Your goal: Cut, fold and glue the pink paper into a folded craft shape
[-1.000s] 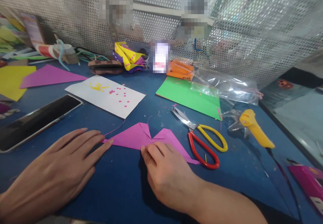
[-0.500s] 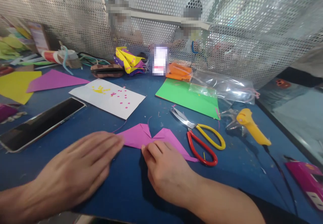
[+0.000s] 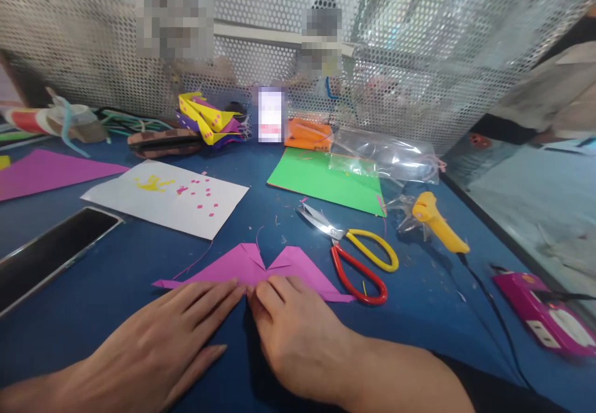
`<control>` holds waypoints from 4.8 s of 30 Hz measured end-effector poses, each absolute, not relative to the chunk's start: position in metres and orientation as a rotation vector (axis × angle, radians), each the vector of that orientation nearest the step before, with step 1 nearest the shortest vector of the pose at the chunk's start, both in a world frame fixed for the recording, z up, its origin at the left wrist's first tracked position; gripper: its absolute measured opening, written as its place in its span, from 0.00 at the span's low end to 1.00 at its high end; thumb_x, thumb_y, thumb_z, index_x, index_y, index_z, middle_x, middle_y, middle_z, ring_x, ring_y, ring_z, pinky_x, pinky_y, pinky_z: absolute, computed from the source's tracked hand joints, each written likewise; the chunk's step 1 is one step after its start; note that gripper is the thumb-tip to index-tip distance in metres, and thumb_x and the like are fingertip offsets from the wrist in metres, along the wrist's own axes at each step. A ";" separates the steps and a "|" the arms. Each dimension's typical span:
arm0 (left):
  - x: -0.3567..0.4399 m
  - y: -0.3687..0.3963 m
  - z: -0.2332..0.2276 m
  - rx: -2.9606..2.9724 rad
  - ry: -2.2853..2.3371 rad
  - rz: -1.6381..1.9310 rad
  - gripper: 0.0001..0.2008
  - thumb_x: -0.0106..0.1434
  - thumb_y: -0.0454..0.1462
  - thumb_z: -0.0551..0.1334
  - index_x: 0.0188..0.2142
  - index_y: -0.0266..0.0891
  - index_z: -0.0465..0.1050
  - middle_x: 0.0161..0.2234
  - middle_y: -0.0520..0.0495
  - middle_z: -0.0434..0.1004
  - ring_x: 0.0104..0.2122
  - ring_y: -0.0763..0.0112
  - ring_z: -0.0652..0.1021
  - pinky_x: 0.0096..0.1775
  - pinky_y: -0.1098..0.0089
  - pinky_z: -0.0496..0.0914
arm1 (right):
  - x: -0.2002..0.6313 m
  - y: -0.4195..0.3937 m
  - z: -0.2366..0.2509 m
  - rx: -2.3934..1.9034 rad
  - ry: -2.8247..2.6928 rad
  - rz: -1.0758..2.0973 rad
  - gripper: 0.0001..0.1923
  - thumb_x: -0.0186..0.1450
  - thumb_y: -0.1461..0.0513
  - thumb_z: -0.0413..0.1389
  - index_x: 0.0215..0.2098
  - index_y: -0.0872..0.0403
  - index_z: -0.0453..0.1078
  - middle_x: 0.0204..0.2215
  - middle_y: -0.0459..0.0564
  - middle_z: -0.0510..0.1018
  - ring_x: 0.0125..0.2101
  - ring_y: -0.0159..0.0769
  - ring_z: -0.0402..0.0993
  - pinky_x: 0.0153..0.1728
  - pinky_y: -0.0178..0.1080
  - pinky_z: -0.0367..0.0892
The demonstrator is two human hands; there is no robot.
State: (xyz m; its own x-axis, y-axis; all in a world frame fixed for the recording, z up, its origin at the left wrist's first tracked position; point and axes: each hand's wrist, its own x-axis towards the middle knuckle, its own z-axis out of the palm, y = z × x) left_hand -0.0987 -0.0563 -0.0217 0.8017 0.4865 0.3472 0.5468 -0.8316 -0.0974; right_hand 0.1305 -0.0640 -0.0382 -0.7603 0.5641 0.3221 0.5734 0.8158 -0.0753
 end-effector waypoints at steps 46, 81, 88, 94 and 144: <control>-0.152 -0.073 -0.025 -2.483 -1.004 -0.401 0.25 0.72 0.47 0.50 0.53 0.30 0.75 0.49 0.33 0.80 0.46 0.48 0.78 0.47 0.50 0.70 | 0.224 -0.117 -0.051 -1.312 -2.336 -0.401 0.17 0.66 0.70 0.50 0.49 0.62 0.75 0.43 0.59 0.78 0.42 0.45 0.74 0.42 0.49 0.75; -0.080 -0.024 -0.030 -2.924 -0.648 -0.726 0.16 0.73 0.32 0.51 0.37 0.37 0.77 0.32 0.46 0.79 0.32 0.68 0.77 0.33 0.69 0.71 | 0.156 -0.062 -0.030 -0.977 -2.680 -0.504 0.13 0.69 0.71 0.50 0.29 0.57 0.73 0.26 0.48 0.71 0.27 0.36 0.63 0.32 0.42 0.57; -0.078 -0.020 -0.030 -2.958 -0.758 -0.831 0.15 0.73 0.34 0.52 0.36 0.40 0.77 0.33 0.50 0.79 0.32 0.70 0.76 0.32 0.70 0.68 | 0.156 -0.064 -0.035 -1.095 -2.494 -0.190 0.16 0.72 0.68 0.49 0.30 0.55 0.73 0.27 0.46 0.73 0.27 0.33 0.64 0.36 0.40 0.59; -0.075 -0.016 -0.032 -2.989 -0.752 -0.824 0.13 0.73 0.35 0.54 0.36 0.40 0.76 0.33 0.50 0.77 0.32 0.71 0.75 0.33 0.70 0.66 | 0.155 -0.062 -0.029 -1.126 -2.377 -0.019 0.16 0.71 0.69 0.48 0.28 0.55 0.73 0.25 0.45 0.73 0.26 0.31 0.64 0.37 0.39 0.60; -0.066 -0.017 -0.018 -2.822 -0.931 -0.516 0.15 0.72 0.35 0.53 0.28 0.39 0.70 0.29 0.49 0.70 0.31 0.62 0.70 0.38 0.59 0.60 | 0.144 -0.056 -0.031 -1.495 -2.457 -0.068 0.07 0.68 0.65 0.56 0.31 0.56 0.70 0.29 0.49 0.73 0.30 0.40 0.67 0.37 0.43 0.56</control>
